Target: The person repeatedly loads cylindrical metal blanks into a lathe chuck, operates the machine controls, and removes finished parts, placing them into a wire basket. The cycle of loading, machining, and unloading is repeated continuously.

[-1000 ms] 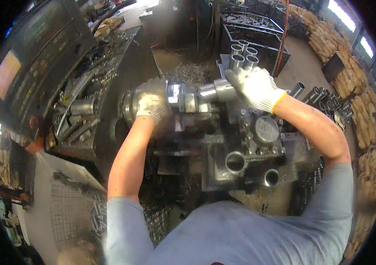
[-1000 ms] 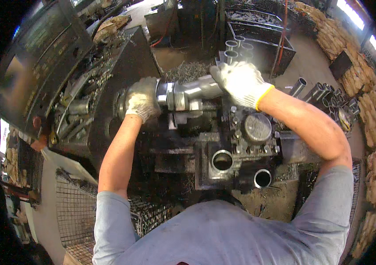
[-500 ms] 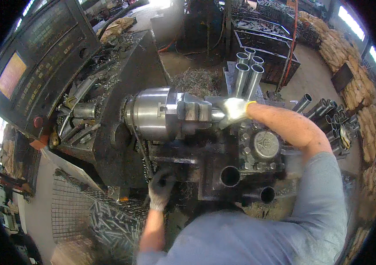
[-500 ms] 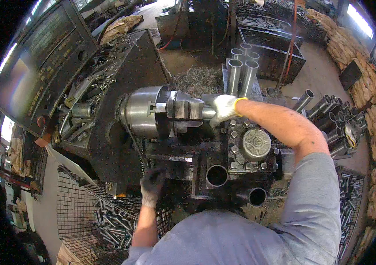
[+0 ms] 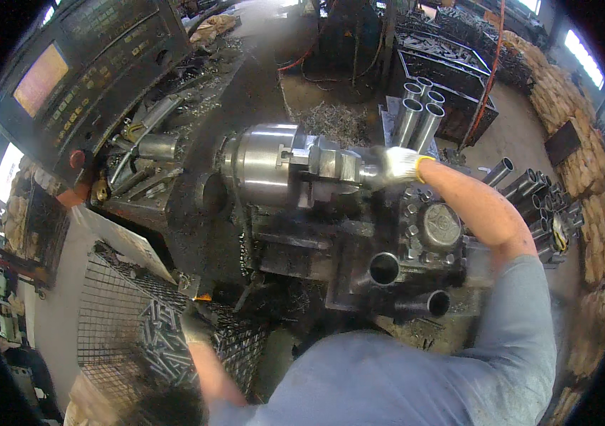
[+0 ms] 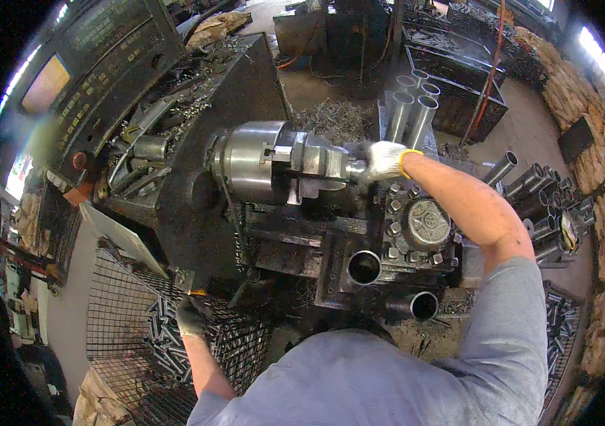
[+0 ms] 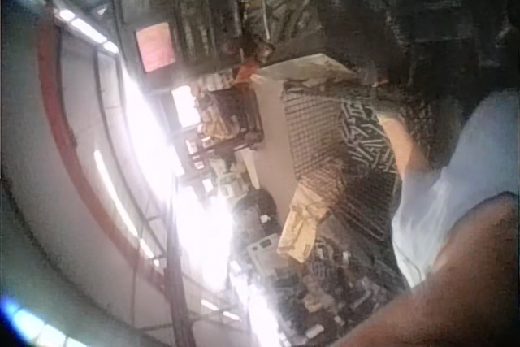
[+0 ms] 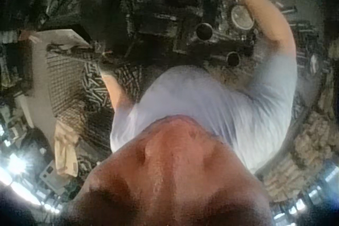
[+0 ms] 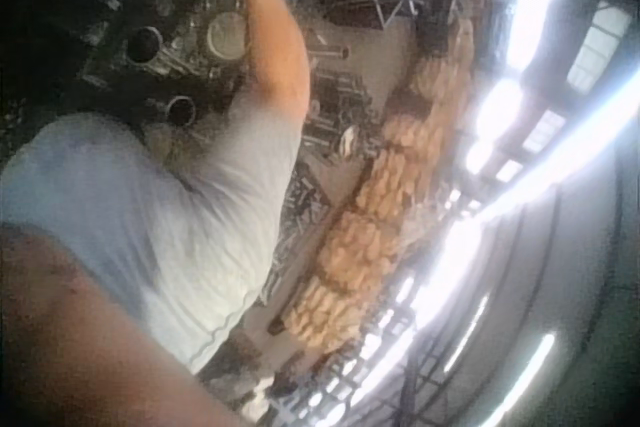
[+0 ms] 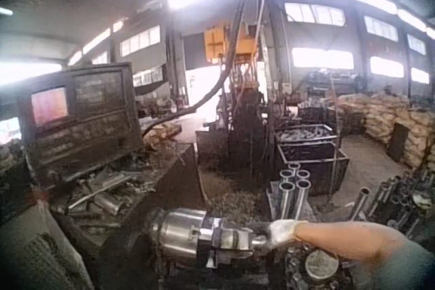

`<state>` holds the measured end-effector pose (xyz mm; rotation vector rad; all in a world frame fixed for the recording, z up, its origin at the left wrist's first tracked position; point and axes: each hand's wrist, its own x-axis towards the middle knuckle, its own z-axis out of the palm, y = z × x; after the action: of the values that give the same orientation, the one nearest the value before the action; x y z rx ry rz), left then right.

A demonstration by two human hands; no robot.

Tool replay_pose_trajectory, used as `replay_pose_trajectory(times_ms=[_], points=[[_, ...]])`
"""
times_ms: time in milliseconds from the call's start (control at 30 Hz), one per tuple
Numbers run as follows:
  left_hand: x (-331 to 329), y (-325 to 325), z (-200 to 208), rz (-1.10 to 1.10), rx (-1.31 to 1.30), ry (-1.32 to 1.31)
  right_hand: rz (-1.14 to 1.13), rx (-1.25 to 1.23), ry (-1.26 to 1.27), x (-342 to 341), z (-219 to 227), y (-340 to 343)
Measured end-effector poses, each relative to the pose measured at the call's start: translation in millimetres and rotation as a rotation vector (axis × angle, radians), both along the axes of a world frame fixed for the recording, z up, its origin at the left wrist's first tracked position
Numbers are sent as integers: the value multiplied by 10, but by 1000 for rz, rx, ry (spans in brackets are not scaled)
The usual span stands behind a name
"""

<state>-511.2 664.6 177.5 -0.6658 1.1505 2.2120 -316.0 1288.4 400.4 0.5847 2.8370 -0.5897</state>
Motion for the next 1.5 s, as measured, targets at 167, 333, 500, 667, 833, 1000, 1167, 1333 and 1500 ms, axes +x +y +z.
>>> replay_pose_trajectory(times_ms=[167, 333, 500, 667, 833, 1000, 1167, 1333, 1500], points=[[-107, -69, -327, 54, -78, 89, -309, 148, 444, 935, 685, -370], [246, 183, 852, 149, -1312, 1079, -729, -123, 840, 2347, 553, -927], [-482, 1122, 2884, 273, -1524, 1965, -1032, -257, 985, 3303, -165, -1236], [-1911, 1846, 3646, -275, -1839, 1517, -953, -120, 894, 3580, -321, -1836], [-1734, 1990, 3792, -212, -1776, 1496, -1010, -263, 959, 3729, -232, -2364], [332, 1669, 2619, 124, -967, 2066, -955, -229, 738, 3700, -484, -2521], [2369, 967, 585, -923, -904, 1317, -759, -387, 643, 3355, -778, -2349], [3329, 10, -118, -1064, -1051, 729, -479, -261, 430, 2809, -945, -2230], [3765, -730, -144, -851, -1362, 753, -100, -179, 671, 2454, -1037, -2948]])
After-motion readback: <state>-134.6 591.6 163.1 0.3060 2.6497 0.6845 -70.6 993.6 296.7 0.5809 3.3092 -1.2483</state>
